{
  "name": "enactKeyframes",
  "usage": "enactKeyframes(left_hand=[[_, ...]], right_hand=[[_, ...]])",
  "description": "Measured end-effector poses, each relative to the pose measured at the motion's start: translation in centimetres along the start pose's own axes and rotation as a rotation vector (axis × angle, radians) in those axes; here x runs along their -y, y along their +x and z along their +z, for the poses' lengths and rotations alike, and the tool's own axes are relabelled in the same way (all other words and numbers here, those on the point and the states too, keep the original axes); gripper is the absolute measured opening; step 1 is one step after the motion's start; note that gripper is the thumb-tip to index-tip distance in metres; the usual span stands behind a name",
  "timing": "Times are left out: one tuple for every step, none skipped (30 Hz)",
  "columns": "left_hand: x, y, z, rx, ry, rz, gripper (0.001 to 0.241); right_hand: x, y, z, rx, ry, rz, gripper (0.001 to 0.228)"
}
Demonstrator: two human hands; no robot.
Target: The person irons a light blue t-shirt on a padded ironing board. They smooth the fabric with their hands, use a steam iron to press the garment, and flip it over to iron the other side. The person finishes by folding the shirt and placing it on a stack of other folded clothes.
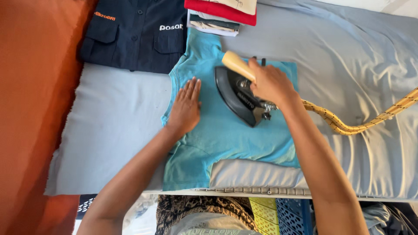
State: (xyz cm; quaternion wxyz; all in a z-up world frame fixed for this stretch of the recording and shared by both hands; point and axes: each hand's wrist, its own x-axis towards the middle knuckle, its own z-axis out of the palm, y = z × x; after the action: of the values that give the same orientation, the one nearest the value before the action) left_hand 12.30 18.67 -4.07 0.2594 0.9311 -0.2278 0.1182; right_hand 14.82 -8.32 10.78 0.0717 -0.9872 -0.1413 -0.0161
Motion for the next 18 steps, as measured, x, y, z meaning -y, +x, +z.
enactKeyframes(left_hand=[[1.0, 0.4, -0.9, 0.04, 0.034, 0.001, 0.064], [2.2, 0.8, -2.0, 0.08, 0.066, 0.005, 0.059], [3.2, 1.1, -2.9, 0.12, 0.098, 0.009, 0.053], [4.0, 0.9, -3.7, 0.094, 0.057, 0.06, 0.05], [4.7, 0.6, -4.4, 0.067, 0.017, 0.111, 0.047], [5.2, 0.5, -4.9, 0.038, -0.018, 0.162, 0.044], [5.3, 0.4, -5.3, 0.006, -0.034, 0.155, 0.047], [5.3, 0.5, -5.4, -0.026, -0.05, 0.152, 0.049], [5.1, 0.7, -5.4, -0.058, -0.067, 0.148, 0.053], [5.1, 0.8, -5.4, -0.079, -0.112, 0.113, 0.053], [5.0, 0.9, -5.4, -0.101, -0.158, 0.078, 0.053], [5.0, 1.0, -5.4, -0.123, -0.203, 0.044, 0.053], [4.9, 1.0, -5.4, -0.157, -0.215, 0.028, 0.054], [5.0, 1.0, -5.3, -0.188, -0.229, 0.013, 0.055], [5.0, 0.9, -5.2, -0.22, -0.242, -0.001, 0.055], [5.3, 0.8, -5.2, -0.226, -0.263, -0.028, 0.055], [5.5, 0.7, -5.3, -0.233, -0.283, -0.055, 0.054], [5.6, 0.8, -5.2, -0.238, -0.307, -0.076, 0.053]], right_hand=[[0.2, -0.8, -0.3, 0.034, 0.022, -0.038, 0.046], [0.5, -1.8, -0.8, 0.108, 0.039, -0.063, 0.044], [0.9, -3.0, -1.2, 0.182, 0.056, -0.088, 0.042], [1.6, -4.1, -1.6, 0.261, 0.078, -0.12, 0.04], [2.2, -5.4, -2.0, 0.328, 0.079, -0.133, 0.04], [2.9, -6.6, -2.4, 0.39, 0.082, -0.149, 0.04], [3.6, -7.8, -2.7, 0.41, 0.082, -0.164, 0.043], [4.2, -9.0, -2.9, 0.428, 0.081, -0.175, 0.047], [4.9, -10.1, -2.7, 0.372, 0.062, -0.183, 0.044], [5.4, -10.9, -2.5, 0.314, 0.041, -0.198, 0.041], [5.6, -11.1, -2.2, 0.257, 0.02, -0.213, 0.038], [5.7, -11.1, -1.8, 0.227, -0.035, -0.209, 0.035], [5.9, -10.9, -1.3, 0.195, -0.091, -0.205, 0.033], [5.9, -10.6, -0.8, 0.165, -0.145, -0.198, 0.031], [6.0, -10.1, -0.4, 0.121, -0.159, -0.178, 0.032], [6.3, -9.1, 0.2, 0.073, -0.17, -0.159, 0.034], [6.7, -8.0, 0.7, 0.026, -0.182, -0.14, 0.035], [7.1, -6.8, 1.0, 0.002, -0.178, -0.123, 0.036]])
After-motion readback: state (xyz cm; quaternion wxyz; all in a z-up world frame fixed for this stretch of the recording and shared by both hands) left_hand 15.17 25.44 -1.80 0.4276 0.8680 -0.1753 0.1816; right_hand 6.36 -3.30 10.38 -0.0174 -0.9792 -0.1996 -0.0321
